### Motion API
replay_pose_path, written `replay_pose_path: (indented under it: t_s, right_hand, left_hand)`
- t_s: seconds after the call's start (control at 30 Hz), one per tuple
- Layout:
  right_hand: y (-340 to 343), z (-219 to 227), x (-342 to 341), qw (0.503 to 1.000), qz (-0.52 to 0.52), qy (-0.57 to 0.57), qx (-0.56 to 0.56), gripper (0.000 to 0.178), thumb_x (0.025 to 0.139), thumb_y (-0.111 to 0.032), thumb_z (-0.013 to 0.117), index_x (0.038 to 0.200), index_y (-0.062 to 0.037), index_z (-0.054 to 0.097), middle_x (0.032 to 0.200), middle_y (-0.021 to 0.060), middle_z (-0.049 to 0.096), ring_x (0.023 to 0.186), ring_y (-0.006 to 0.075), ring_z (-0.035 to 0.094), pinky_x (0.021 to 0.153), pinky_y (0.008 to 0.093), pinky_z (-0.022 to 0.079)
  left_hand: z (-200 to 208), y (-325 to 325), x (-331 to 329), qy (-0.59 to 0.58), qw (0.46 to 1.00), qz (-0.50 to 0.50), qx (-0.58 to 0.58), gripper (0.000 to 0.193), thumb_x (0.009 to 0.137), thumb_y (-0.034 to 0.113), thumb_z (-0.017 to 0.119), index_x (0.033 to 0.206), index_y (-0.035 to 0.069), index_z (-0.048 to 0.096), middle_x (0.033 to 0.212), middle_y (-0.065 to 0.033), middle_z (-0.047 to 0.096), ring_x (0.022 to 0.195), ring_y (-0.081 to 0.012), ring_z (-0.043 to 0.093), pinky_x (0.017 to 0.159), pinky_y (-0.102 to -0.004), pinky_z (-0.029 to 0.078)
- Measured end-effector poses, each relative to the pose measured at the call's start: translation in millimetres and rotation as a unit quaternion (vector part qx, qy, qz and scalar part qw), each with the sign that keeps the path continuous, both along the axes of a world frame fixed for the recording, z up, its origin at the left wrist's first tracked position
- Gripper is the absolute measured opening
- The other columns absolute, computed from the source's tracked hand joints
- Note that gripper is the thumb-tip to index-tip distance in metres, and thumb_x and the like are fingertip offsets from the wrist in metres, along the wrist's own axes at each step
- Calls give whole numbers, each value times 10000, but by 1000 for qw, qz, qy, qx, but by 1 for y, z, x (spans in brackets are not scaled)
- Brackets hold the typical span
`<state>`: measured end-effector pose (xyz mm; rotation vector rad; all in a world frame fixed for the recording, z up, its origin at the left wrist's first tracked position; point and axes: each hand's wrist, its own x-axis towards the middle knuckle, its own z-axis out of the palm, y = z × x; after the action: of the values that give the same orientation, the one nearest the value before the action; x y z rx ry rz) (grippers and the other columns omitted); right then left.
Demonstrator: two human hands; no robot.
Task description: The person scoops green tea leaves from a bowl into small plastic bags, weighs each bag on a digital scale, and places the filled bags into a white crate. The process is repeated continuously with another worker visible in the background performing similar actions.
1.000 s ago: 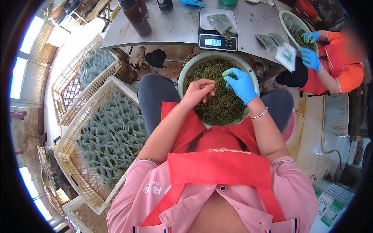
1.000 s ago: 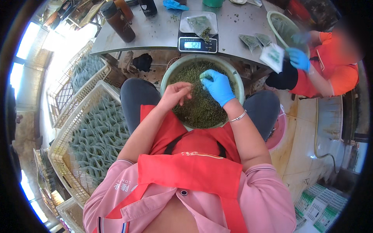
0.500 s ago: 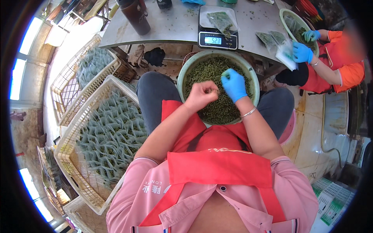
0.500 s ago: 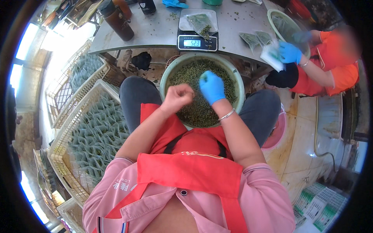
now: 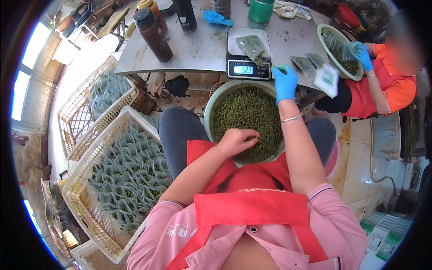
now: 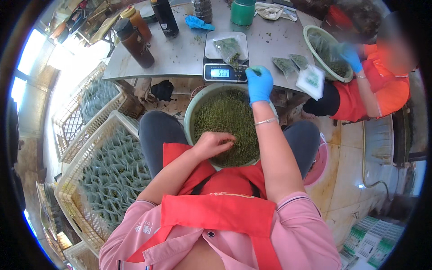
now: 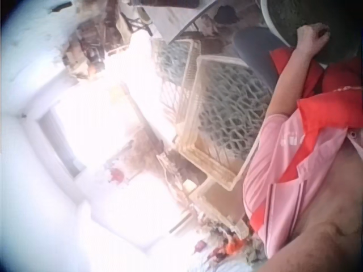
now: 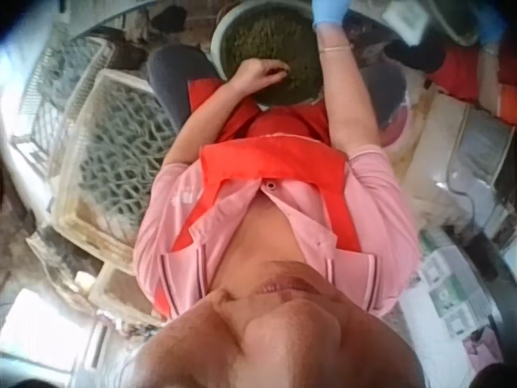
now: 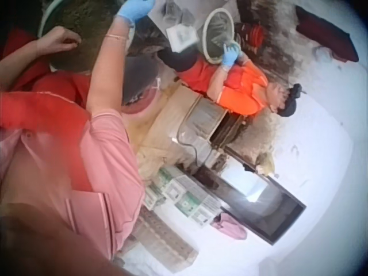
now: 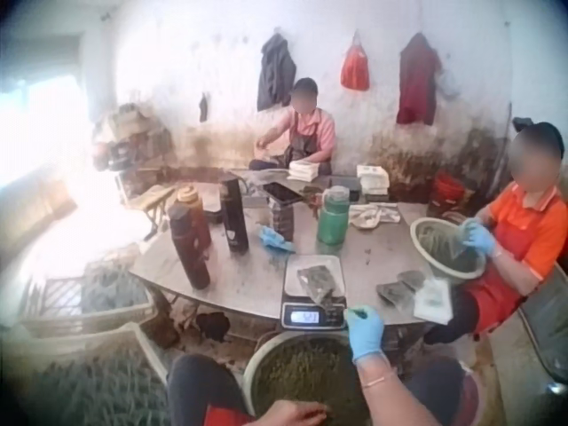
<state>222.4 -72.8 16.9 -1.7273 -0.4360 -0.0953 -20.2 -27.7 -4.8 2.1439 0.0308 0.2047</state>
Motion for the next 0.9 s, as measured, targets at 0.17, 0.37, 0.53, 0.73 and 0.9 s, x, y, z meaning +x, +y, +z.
replay_pose_path:
  t_s: [0.17, 0.37, 0.53, 0.73, 0.9]
  right_hand:
    - [43, 13, -18, 985, -95, -61, -134, 160, 732, -280, 652, 817, -146, 673, 802, 87, 647, 700, 272, 624, 654, 361, 492]
    - [48, 15, -29, 982, -60, -107, -141, 377, 772, -173, 630, 1137, -88, 594, 883, 120, 661, 710, 187, 623, 695, 301, 493]
    - [-8, 19, -43, 994, -7, -7, -108, 372, 799, -89, 634, 1162, -43, 568, 823, 78, 649, 694, 101, 571, 650, 255, 477]
    - [0, 11, -35, 959, 35, -39, -279, 301, 781, -242, 663, 1043, -102, 612, 807, 117, 655, 749, 297, 633, 686, 383, 489]
    - [-3, -6, -30, 944, 63, -102, -309, 151, 758, -173, 639, 860, -63, 618, 787, 137, 650, 725, 297, 632, 665, 391, 489]
  left_hand:
    - [-2, 2, 0, -15, 999, -15, 31, 214, 786, 223, 617, 969, 120, 664, 787, -120, 654, 652, -257, 636, 595, -338, 509]
    - [-1, 4, -2, 4, 997, -31, 68, 239, 790, 245, 613, 1001, 143, 659, 817, -109, 659, 676, -265, 637, 596, -351, 511]
    - [-5, 3, -3, 0, 991, -65, 117, 273, 800, 259, 594, 1054, 172, 645, 858, -103, 660, 696, -259, 637, 594, -351, 511]
    - [-8, 0, -4, -4, 987, -76, 143, 269, 799, 251, 591, 1048, 167, 646, 817, -94, 661, 670, -262, 633, 574, -357, 506]
    - [-8, 2, -5, -10, 988, -44, 145, 249, 799, 243, 595, 1024, 153, 654, 810, -101, 661, 676, -257, 638, 580, -350, 511]
